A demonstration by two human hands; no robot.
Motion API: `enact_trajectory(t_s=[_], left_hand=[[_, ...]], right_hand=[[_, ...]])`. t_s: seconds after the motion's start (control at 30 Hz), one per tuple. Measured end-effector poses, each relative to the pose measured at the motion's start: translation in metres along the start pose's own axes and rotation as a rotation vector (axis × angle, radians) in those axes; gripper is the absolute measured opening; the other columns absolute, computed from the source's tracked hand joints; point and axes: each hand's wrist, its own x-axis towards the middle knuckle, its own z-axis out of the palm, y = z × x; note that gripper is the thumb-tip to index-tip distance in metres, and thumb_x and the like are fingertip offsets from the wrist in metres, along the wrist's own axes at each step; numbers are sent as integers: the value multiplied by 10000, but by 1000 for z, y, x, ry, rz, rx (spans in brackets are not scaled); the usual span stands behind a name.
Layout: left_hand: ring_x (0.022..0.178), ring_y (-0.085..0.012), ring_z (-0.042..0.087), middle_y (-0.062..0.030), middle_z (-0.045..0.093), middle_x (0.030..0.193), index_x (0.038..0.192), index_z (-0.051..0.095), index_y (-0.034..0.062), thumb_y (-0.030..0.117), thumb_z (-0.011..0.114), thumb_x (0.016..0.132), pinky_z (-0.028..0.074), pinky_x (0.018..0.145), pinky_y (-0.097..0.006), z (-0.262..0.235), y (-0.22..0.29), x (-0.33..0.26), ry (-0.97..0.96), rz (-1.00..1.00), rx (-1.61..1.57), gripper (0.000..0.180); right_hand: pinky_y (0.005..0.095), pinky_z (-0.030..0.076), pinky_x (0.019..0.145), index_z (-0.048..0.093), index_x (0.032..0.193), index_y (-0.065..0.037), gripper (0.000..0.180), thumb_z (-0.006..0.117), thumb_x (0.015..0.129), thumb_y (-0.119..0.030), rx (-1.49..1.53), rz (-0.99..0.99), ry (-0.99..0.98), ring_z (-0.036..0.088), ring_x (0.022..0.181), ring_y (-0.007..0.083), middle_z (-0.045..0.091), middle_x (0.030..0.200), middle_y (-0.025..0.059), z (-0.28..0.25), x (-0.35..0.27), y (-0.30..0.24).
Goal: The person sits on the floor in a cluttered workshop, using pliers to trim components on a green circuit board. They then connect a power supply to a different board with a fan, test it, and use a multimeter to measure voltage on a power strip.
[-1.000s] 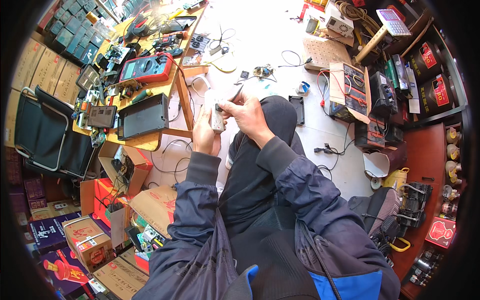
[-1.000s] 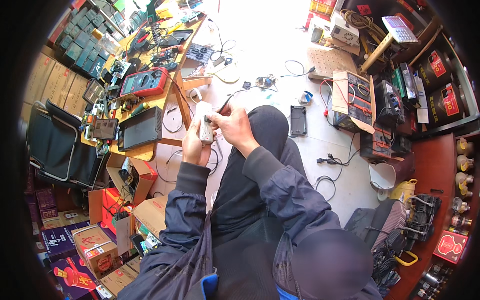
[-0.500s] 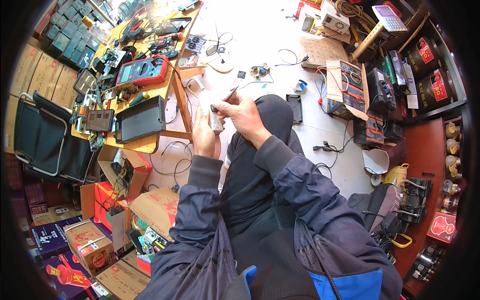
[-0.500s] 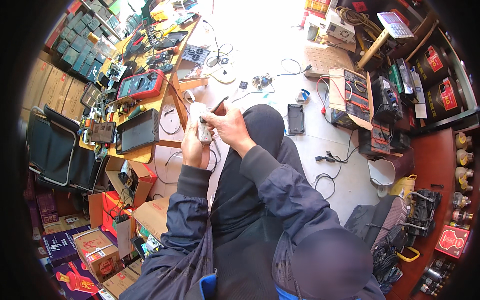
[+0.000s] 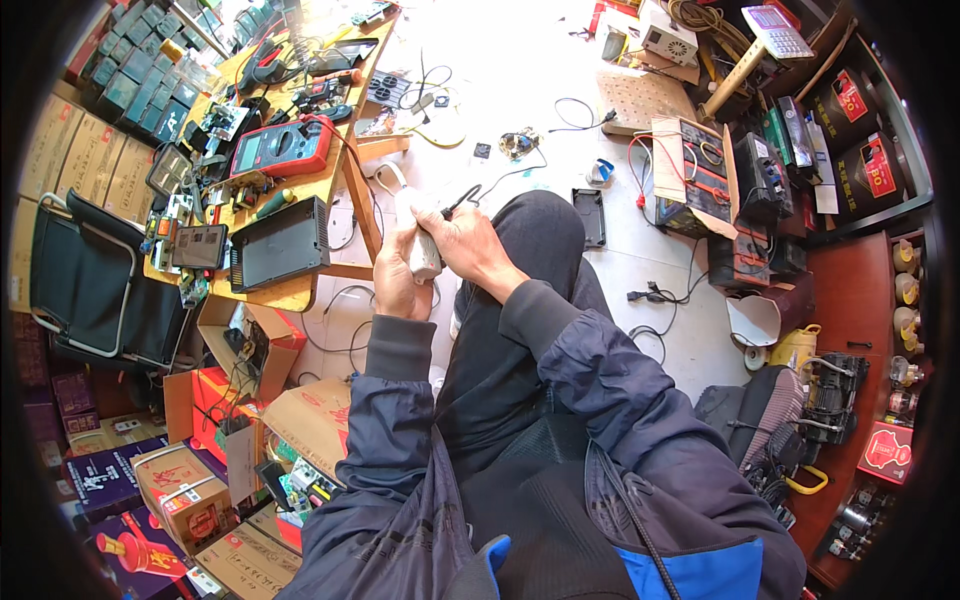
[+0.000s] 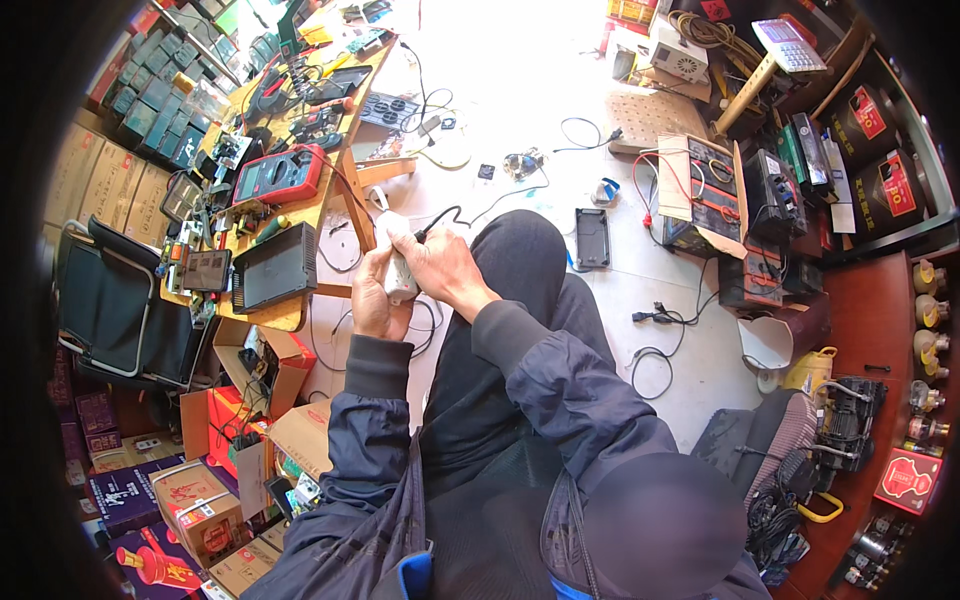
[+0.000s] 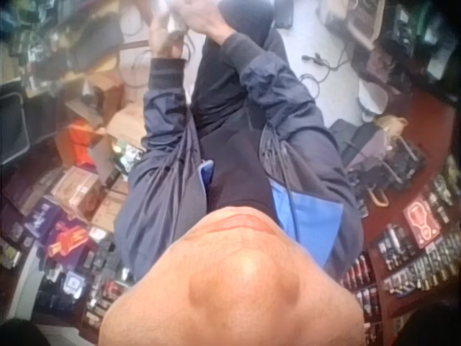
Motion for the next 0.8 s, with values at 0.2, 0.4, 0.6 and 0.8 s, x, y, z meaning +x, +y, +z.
enact_trajectory(t_s=[0.2,0.4,0.6,0.8], left_hand=[[978,-164,683,-16,696,1121,1225,626,134,350,481,1047,557,798,-356,8,5,-4,-44,-77,-55,315],[971,-170,686,-4,686,1130,1283,595,185,477,464,1070,567,779,-362,22,10,-12,-14,-96,-49,385],[990,-178,700,-28,694,1143,1294,591,153,462,472,1075,594,790,-369,13,6,-7,-41,-98,-75,397],[994,-188,710,-58,702,1143,1298,590,99,397,468,1091,601,825,-362,4,-1,2,-93,-65,-150,383]], right_hand=[[420,559,707,697,844,150,708,604,940,-546,-9,-14,0,741,755,387,683,754,323,-2,-4,-4],[419,563,717,698,855,148,681,605,940,-521,-30,-16,-10,747,775,389,681,768,333,-1,-4,-2],[416,565,717,697,861,152,688,607,942,-525,-53,-46,-11,744,774,397,678,768,336,2,-1,4],[424,561,708,694,848,155,723,600,948,-555,-49,-28,-24,741,776,408,675,762,335,1,-2,4]])
